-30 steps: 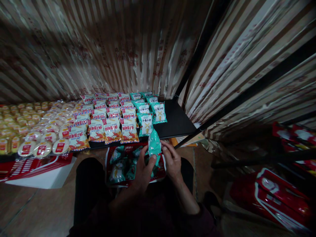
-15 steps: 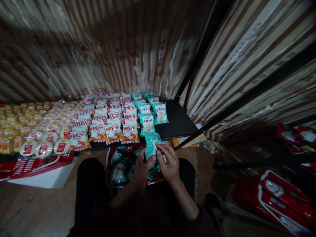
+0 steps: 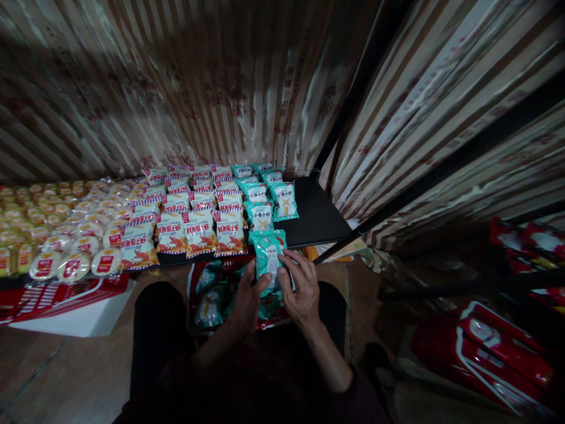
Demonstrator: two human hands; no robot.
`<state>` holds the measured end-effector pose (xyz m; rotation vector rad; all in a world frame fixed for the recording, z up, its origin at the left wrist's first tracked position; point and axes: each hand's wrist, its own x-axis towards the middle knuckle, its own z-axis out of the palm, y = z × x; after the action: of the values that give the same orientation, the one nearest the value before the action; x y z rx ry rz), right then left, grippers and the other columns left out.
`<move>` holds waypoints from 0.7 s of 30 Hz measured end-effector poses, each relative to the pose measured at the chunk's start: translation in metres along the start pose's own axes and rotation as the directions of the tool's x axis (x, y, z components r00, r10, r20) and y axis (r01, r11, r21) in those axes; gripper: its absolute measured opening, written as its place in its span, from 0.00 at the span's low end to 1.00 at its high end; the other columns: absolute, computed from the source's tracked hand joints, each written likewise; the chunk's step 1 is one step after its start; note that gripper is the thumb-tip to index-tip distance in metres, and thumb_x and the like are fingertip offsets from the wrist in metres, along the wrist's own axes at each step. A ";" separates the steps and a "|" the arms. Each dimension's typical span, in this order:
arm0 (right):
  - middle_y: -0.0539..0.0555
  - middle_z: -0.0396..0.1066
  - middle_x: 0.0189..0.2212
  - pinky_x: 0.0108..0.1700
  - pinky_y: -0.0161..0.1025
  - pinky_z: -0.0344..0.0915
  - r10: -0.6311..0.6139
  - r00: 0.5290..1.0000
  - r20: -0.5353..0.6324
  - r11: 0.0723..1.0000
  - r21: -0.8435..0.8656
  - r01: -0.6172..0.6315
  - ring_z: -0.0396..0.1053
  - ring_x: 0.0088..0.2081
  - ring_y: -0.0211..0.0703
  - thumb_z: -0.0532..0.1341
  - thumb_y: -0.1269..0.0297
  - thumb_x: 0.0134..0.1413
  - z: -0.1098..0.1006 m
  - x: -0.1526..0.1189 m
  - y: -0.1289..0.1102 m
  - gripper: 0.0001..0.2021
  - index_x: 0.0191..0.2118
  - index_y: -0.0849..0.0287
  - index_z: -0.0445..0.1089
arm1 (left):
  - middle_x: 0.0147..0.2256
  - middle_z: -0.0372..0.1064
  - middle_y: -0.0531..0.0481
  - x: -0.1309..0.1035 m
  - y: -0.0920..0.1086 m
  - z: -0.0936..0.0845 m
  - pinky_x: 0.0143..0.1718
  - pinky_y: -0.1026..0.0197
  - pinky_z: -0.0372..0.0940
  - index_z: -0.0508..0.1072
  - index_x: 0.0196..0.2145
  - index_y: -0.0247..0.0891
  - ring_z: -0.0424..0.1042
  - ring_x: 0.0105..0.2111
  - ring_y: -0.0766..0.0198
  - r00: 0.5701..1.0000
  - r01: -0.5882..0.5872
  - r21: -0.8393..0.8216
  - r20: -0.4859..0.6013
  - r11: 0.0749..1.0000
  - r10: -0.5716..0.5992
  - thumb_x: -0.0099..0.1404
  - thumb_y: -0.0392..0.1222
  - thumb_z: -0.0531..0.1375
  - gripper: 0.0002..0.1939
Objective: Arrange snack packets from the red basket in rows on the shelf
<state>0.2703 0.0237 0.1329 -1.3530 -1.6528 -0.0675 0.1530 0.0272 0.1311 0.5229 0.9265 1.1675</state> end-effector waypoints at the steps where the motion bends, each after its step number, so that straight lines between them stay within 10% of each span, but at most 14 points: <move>1: 0.59 0.71 0.47 0.49 0.52 0.66 -0.003 1.000 0.007 1.000 0.000 0.003 0.67 0.48 0.49 0.56 0.71 0.58 0.000 0.000 0.001 0.15 0.50 0.55 0.71 | 0.46 0.74 0.47 0.000 0.002 0.001 0.52 0.55 0.62 0.74 0.45 0.40 0.71 0.48 0.55 1.000 0.010 -0.022 0.012 1.000 -0.010 0.48 0.43 0.68 0.24; 21: 0.61 0.69 0.48 0.52 0.51 0.67 0.042 0.999 0.025 0.997 0.056 -0.043 0.68 0.51 0.50 0.56 0.69 0.59 -0.002 0.001 0.009 0.17 0.54 0.57 0.64 | 0.47 0.73 0.47 0.011 -0.002 -0.001 0.48 0.58 0.64 0.71 0.50 0.40 0.71 0.48 0.56 0.977 0.169 -0.189 0.164 0.967 -0.138 0.53 0.44 0.65 0.25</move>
<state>0.2789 0.0269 0.1303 -1.3497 -1.6329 0.0199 0.1546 0.0368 0.1255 0.3616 0.6969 1.0522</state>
